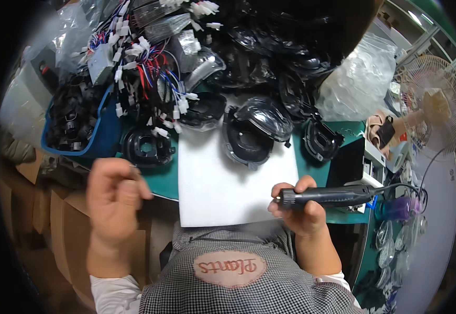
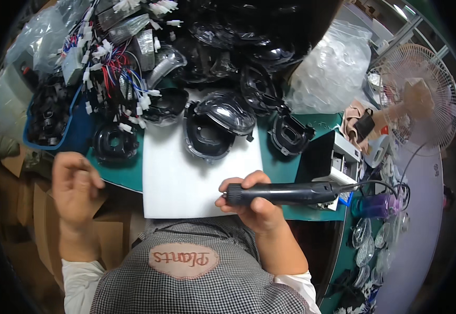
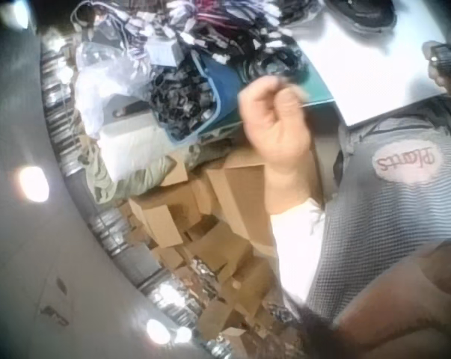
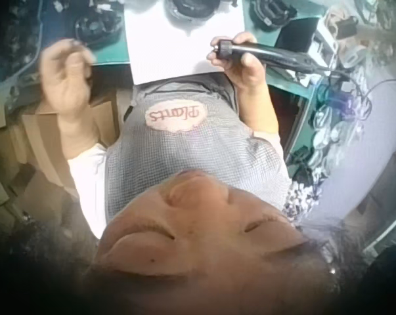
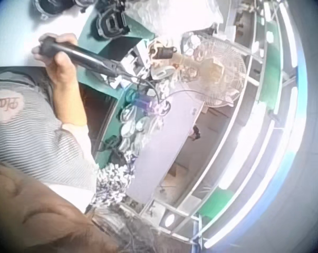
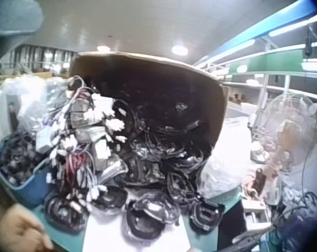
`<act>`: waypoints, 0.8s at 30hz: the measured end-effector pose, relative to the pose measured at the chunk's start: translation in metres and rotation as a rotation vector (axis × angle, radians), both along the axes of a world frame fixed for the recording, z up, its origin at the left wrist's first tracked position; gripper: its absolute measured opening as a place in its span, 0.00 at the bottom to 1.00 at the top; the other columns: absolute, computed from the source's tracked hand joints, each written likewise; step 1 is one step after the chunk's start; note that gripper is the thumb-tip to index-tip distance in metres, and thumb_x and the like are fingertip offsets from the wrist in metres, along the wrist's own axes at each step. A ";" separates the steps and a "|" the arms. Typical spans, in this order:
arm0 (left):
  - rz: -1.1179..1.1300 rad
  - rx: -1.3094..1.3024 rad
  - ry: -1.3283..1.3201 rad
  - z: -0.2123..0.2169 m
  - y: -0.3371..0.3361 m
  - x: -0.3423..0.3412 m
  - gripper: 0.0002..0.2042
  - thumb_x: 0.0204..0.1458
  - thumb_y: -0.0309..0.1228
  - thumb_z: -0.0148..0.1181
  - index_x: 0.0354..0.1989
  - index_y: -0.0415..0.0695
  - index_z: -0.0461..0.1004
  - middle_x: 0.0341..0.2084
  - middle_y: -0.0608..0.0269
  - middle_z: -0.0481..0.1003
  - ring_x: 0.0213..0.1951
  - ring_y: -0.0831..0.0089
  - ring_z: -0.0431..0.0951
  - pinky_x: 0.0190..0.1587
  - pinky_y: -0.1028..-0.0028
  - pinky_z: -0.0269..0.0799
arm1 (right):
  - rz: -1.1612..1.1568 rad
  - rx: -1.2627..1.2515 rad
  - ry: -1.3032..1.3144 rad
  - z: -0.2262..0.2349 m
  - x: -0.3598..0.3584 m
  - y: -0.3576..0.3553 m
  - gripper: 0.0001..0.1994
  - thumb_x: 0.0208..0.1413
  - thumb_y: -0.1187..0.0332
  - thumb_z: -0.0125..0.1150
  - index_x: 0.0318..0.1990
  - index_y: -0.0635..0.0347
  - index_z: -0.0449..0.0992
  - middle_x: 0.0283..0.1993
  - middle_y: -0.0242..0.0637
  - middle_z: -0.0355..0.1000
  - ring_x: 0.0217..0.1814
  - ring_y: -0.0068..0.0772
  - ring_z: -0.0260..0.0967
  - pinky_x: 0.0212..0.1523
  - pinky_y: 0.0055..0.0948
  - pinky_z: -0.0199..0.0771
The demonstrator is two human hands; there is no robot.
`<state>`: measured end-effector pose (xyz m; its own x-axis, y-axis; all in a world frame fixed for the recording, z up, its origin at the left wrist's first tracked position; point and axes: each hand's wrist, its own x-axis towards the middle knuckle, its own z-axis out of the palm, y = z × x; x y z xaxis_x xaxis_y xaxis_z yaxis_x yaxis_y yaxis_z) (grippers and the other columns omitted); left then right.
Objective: The person installs a bit into an electric screwdriver, unpacks and separates wire harness assemblies, places a lens and an LED panel into a headlight frame by hand, and fastens screws using the electric screwdriver.
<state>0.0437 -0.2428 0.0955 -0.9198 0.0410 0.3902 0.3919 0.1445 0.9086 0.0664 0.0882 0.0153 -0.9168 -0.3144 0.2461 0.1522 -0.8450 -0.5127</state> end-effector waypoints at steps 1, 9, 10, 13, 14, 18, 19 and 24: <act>-0.109 0.074 -0.078 -0.007 0.016 0.001 0.08 0.60 0.29 0.49 0.43 0.38 0.62 0.23 0.62 0.71 0.24 0.82 0.68 0.25 0.84 0.62 | -0.001 -0.027 -0.005 -0.002 0.002 0.000 0.18 0.55 0.69 0.59 0.50 0.64 0.63 0.52 0.70 0.59 0.52 0.64 0.69 0.52 0.45 0.78; -0.386 0.501 -0.461 -0.039 0.116 0.014 0.06 0.56 0.24 0.53 0.41 0.37 0.67 0.26 0.65 0.70 0.25 0.83 0.67 0.30 0.83 0.65 | 0.040 -0.251 -0.107 -0.013 0.019 0.001 0.19 0.60 0.58 0.54 0.53 0.59 0.64 0.51 0.64 0.60 0.46 0.57 0.73 0.44 0.37 0.82; -0.383 0.498 -0.462 -0.039 0.121 0.015 0.06 0.56 0.24 0.53 0.41 0.37 0.67 0.26 0.65 0.70 0.25 0.83 0.67 0.30 0.83 0.65 | 0.041 -0.254 -0.108 -0.012 0.019 0.000 0.19 0.60 0.58 0.54 0.53 0.59 0.64 0.51 0.64 0.60 0.46 0.57 0.73 0.44 0.37 0.82; -0.538 0.590 -0.626 -0.036 0.134 0.019 0.07 0.56 0.25 0.54 0.42 0.38 0.68 0.27 0.63 0.71 0.22 0.85 0.66 0.25 0.85 0.63 | 0.064 -0.267 -0.101 -0.006 0.022 -0.001 0.19 0.60 0.58 0.54 0.53 0.58 0.64 0.51 0.64 0.60 0.46 0.57 0.73 0.44 0.37 0.82; -0.531 0.567 -0.623 -0.035 0.139 0.019 0.07 0.57 0.25 0.54 0.42 0.38 0.68 0.27 0.62 0.72 0.22 0.85 0.67 0.25 0.85 0.64 | 0.069 -0.274 -0.100 -0.004 0.021 -0.001 0.19 0.60 0.57 0.54 0.53 0.58 0.65 0.51 0.63 0.60 0.45 0.57 0.73 0.43 0.37 0.82; -0.537 0.498 -0.600 -0.039 0.144 0.021 0.07 0.57 0.24 0.54 0.43 0.38 0.68 0.32 0.58 0.74 0.27 0.83 0.74 0.26 0.85 0.69 | 0.062 -0.274 -0.125 0.001 0.019 -0.001 0.20 0.60 0.55 0.54 0.53 0.57 0.65 0.52 0.62 0.60 0.45 0.56 0.73 0.43 0.35 0.82; -0.497 0.492 -0.517 -0.039 0.147 0.023 0.06 0.56 0.23 0.54 0.42 0.38 0.67 0.30 0.57 0.76 0.25 0.83 0.73 0.24 0.85 0.69 | 0.068 -0.270 -0.122 0.002 0.019 -0.001 0.20 0.60 0.55 0.54 0.53 0.57 0.65 0.52 0.62 0.60 0.45 0.56 0.73 0.43 0.35 0.82; -0.465 0.527 -0.334 -0.045 0.151 0.024 0.07 0.55 0.20 0.54 0.42 0.38 0.67 0.30 0.55 0.77 0.23 0.84 0.73 0.23 0.86 0.70 | 0.052 -0.303 -0.126 0.005 0.017 -0.002 0.20 0.60 0.54 0.54 0.54 0.56 0.65 0.53 0.62 0.61 0.46 0.56 0.73 0.42 0.35 0.81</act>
